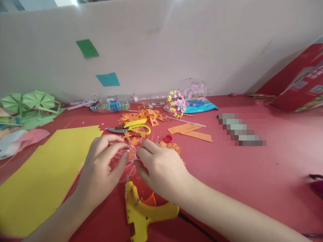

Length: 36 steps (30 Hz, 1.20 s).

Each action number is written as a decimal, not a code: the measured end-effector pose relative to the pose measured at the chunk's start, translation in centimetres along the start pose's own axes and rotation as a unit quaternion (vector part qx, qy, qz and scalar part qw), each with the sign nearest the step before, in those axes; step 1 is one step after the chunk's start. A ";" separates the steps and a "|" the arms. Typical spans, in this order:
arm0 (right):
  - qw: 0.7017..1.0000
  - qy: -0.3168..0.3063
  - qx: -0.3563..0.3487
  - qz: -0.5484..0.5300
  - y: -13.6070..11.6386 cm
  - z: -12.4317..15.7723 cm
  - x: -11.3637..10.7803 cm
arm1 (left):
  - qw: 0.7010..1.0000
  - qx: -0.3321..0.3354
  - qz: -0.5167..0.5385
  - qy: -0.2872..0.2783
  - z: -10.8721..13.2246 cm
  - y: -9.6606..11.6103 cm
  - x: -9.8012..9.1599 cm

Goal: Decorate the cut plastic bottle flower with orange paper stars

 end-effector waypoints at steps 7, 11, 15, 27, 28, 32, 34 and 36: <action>1.000 0.018 0.013 0.016 0.1 0.1 0.0 | 1.000 0.009 0.024 -0.006 -0.1 0.4 -0.1; 1.000 0.005 0.007 0.016 0.0 0.1 -0.1 | 0.999 0.006 0.037 -0.008 0.0 0.5 -0.4; 1.000 0.000 0.013 0.015 -0.1 0.2 -0.2 | 0.999 0.004 0.044 -0.010 0.0 0.4 -0.5; 0.999 -0.002 -0.006 0.050 -0.3 0.1 -0.7 | 1.000 0.020 0.015 -0.005 0.2 0.2 0.1; 0.999 -0.001 -0.005 0.048 -0.3 0.1 -0.8 | 1.000 0.020 0.020 -0.005 0.2 0.2 0.0; 1.000 0.007 -0.003 0.029 -0.4 0.2 -1.3 | 0.998 0.016 0.054 0.006 0.0 0.3 -0.5; 1.000 0.023 -0.005 0.016 -0.4 0.1 -1.7 | 0.997 0.006 0.071 0.024 -0.1 0.2 -0.8; 0.999 0.045 -0.004 0.005 -0.3 0.0 -2.1 | 0.995 -0.016 0.085 0.046 -0.2 -0.2 -1.0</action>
Point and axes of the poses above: each hand's wrist, its own z-axis away from the middle knuckle, its own x-axis out of the palm, y = z × x, the point moved 3 cm from there along -z, towards the middle knuckle, and after that the axes turned 1 degree about z, right-handed, at the moved point
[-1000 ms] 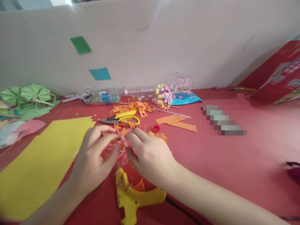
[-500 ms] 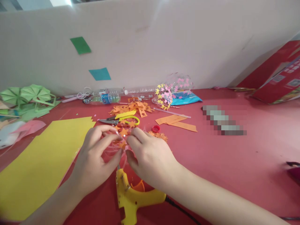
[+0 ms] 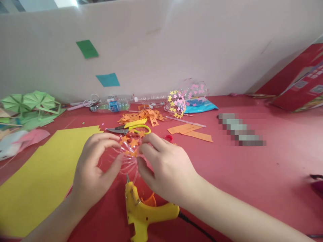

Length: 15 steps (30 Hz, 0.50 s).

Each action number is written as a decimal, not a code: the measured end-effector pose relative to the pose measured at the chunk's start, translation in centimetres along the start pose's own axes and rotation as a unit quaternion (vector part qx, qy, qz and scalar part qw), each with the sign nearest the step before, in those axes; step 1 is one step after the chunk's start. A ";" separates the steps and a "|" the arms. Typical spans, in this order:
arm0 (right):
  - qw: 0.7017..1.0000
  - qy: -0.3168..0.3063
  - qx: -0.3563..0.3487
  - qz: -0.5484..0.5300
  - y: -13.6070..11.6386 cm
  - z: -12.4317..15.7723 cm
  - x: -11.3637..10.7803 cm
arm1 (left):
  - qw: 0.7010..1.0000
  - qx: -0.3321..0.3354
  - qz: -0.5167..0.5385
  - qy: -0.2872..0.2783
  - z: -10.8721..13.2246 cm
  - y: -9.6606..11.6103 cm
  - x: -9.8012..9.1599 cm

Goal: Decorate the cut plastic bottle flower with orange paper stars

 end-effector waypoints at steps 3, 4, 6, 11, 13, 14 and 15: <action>1.000 0.017 0.013 -0.014 0.4 -0.2 -0.5 | 0.999 -0.024 0.011 0.018 -0.2 -0.7 -0.2; 1.000 0.016 0.019 -0.018 0.6 -0.2 -0.6 | 0.999 -0.026 0.011 0.018 -0.3 -0.9 -0.3; 0.999 0.011 0.030 -0.023 0.9 -0.2 -0.7 | 1.000 -0.022 0.006 0.017 -0.4 -1.2 -0.4; 0.999 0.011 0.036 -0.019 1.2 -0.2 -0.9 | 0.999 -0.034 0.007 0.033 -0.7 -1.5 -1.1; 0.999 0.006 0.037 -0.009 1.4 -0.3 -1.1 | 0.998 -0.054 0.009 0.044 -0.7 -1.6 -1.3; 0.999 0.000 0.041 0.000 1.5 -0.3 -1.1 | 0.996 -0.069 0.013 0.049 -0.7 -1.8 -1.4; 0.999 -0.011 0.047 0.011 1.6 -0.4 -1.2 | 0.994 -0.089 0.019 0.054 -0.7 -2.0 -1.5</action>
Point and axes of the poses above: each hand's wrist, its own z-axis away from the middle knuckle, its own x-axis out of the palm, y = z × x, the point moved 3 cm from there along -z, towards the middle knuckle, and after that the axes turned 1 degree about z, right-handed, at the moved point
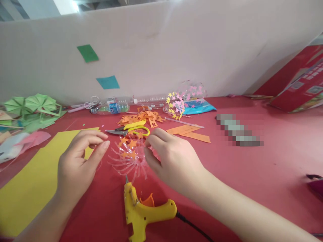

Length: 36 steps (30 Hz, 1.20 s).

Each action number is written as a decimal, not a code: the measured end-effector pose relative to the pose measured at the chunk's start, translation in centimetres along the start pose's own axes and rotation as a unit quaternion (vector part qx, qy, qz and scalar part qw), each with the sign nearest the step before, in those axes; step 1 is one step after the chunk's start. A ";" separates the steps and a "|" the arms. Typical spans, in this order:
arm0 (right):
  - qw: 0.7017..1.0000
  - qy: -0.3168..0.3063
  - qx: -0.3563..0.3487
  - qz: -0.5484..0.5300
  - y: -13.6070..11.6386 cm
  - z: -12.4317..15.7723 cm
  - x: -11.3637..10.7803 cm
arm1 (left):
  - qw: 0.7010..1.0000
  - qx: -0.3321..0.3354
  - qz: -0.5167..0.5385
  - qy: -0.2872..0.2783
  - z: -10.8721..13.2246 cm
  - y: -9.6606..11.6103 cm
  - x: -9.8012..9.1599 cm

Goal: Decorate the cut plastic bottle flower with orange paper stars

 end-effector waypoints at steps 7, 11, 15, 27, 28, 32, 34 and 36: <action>0.985 -0.140 0.070 0.067 1.2 -0.2 0.6 | 0.986 -0.122 -0.017 -0.108 -0.1 -1.1 -0.3; 0.979 -0.182 0.089 0.021 1.4 -0.3 0.6 | 0.963 -0.192 -0.054 -0.178 1.1 -2.1 -0.7; 0.971 -0.207 0.102 -0.056 1.4 -0.3 0.5 | 0.903 -0.333 0.085 -0.260 3.4 -2.9 -0.2; 0.956 -0.251 0.059 -0.139 -0.6 0.3 0.5 | 0.861 -0.387 0.289 -0.158 1.6 -3.9 3.2; 0.957 -0.252 0.044 -0.138 -0.9 0.4 0.6 | 0.868 -0.384 0.280 -0.144 1.3 -4.2 3.4; 0.962 -0.246 0.011 -0.113 -1.6 0.8 0.9 | 0.883 -0.368 0.266 -0.115 0.8 -5.0 4.0; 0.968 -0.228 0.007 -0.108 -1.7 0.7 0.7 | 0.891 -0.357 0.262 -0.102 0.9 -5.0 4.1; 0.974 -0.197 0.006 -0.113 -1.6 0.5 0.1 | 0.895 -0.350 0.259 -0.093 1.2 -5.0 4.0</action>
Point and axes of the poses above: each hand's wrist, its own z-axis away from the middle knuckle, its own x-axis out of the palm, y = z × x, the point moved 3 cm from there along -z, towards the middle knuckle, and after that the axes turned 1 degree about z, right-handed, at the moved point
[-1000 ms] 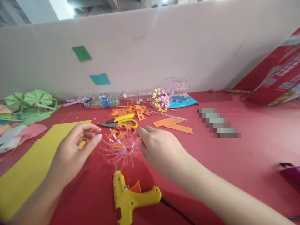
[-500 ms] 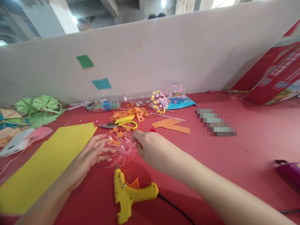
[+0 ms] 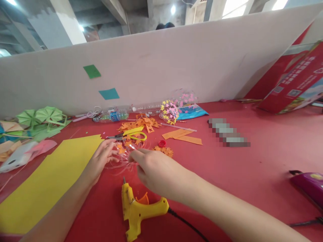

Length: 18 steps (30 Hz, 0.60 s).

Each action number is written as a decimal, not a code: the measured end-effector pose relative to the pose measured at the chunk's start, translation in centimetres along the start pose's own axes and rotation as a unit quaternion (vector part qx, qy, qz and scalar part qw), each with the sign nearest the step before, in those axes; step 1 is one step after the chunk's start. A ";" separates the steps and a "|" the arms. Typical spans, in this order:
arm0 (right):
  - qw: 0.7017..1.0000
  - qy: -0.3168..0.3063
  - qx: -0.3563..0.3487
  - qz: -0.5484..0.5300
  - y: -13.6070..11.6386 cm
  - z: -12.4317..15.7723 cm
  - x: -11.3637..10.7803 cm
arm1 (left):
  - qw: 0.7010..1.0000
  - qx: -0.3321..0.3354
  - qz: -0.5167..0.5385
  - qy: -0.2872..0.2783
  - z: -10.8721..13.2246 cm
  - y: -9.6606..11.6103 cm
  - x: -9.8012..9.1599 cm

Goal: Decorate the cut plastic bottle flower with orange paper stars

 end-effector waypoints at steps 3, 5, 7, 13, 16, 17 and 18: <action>0.997 0.066 -0.003 -0.026 0.2 0.0 -1.5 | 1.000 0.017 -0.005 0.003 0.2 -0.2 -0.4; 0.994 0.102 0.015 -0.030 0.6 -0.1 -2.8 | 0.999 0.048 -0.020 0.015 0.2 -0.1 -0.9; 0.991 0.126 0.043 -0.013 0.9 -0.3 -4.0 | 0.994 0.091 -0.038 0.042 0.2 0.4 -1.5; 0.990 0.091 0.095 0.055 1.9 -0.9 -5.0 | 0.967 0.193 -0.117 0.113 1.6 2.4 -2.6; 0.992 0.101 0.042 0.060 1.9 -0.9 -3.8 | 0.936 0.289 -0.185 0.075 3.0 3.4 -1.9; 0.990 0.116 0.016 0.077 1.8 -1.0 -3.4 | 0.919 0.329 -0.210 0.051 3.5 3.6 -1.4; 0.987 0.129 -0.015 0.097 1.7 -1.2 -3.0 | 0.900 0.369 -0.231 0.030 4.0 3.8 -1.0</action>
Point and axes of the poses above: each hand's wrist, its own z-axis away from the middle knuckle, its own x-axis out of the palm, y = z × x, the point moved 3 cm from there along -z, towards the middle knuckle, and after that the axes turned 1 degree about z, right-handed, at the moved point
